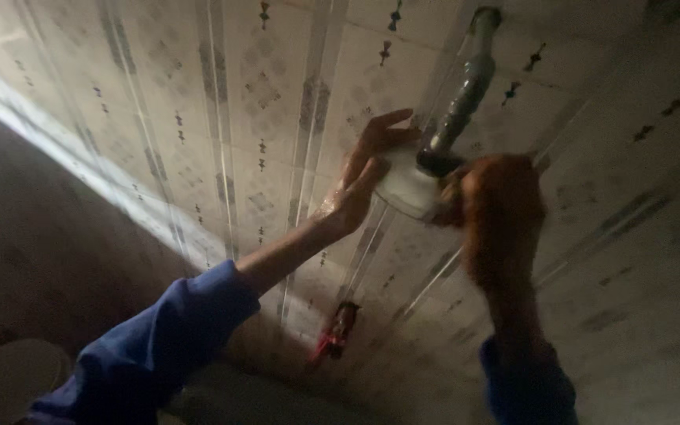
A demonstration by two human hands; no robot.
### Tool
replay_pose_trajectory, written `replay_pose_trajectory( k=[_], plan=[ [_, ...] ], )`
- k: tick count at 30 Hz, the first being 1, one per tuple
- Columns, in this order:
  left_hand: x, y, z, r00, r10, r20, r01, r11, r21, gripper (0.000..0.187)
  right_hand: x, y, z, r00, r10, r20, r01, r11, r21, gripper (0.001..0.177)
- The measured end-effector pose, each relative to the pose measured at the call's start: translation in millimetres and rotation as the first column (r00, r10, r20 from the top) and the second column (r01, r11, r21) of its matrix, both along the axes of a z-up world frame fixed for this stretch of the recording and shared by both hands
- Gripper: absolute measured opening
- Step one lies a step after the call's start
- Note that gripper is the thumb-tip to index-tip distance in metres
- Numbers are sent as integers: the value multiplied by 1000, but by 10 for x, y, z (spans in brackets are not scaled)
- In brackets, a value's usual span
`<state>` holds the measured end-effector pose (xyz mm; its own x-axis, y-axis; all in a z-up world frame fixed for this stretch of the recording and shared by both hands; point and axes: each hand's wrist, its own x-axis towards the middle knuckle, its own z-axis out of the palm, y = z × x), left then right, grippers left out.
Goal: The person installs a ceiling light fixture by screwing a metal pipe into a ceiling mount and attaching a glass shade. The hands tighten the connection and adjust the fixture to secure it in place.
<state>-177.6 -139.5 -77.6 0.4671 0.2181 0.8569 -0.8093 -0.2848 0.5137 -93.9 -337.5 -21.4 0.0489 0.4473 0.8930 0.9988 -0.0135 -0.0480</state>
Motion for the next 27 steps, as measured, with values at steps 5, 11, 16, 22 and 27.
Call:
replay_pose_trajectory(
  k=[5, 11, 16, 22, 27],
  plan=[
    [154, -31, 0, 994, -27, 104, 32, 998, -45, 89, -415, 115, 189, 955, 153, 254, -115, 980, -160, 22],
    [-105, 81, -7, 990, 132, 46, -135, 989, 55, 92, -433, 248, 408, 898, 369, 238, -283, 901, -329, 26],
    [-99, 13, 214, 1000, 19, -11, -18, 995, 103, 63, -95, -36, 245, 920, 55, 387, 119, 904, -410, 28],
    [-195, -362, 808, 838, 544, 40, -529, 793, 301, 57, 604, 45, 274, 975, 207, 85, -214, 973, 90, 24],
    [149, -673, 1322, 466, 885, -6, -703, 374, 605, 62, 1079, 722, 753, 835, 520, 177, -545, 740, 394, 30]
  ],
)
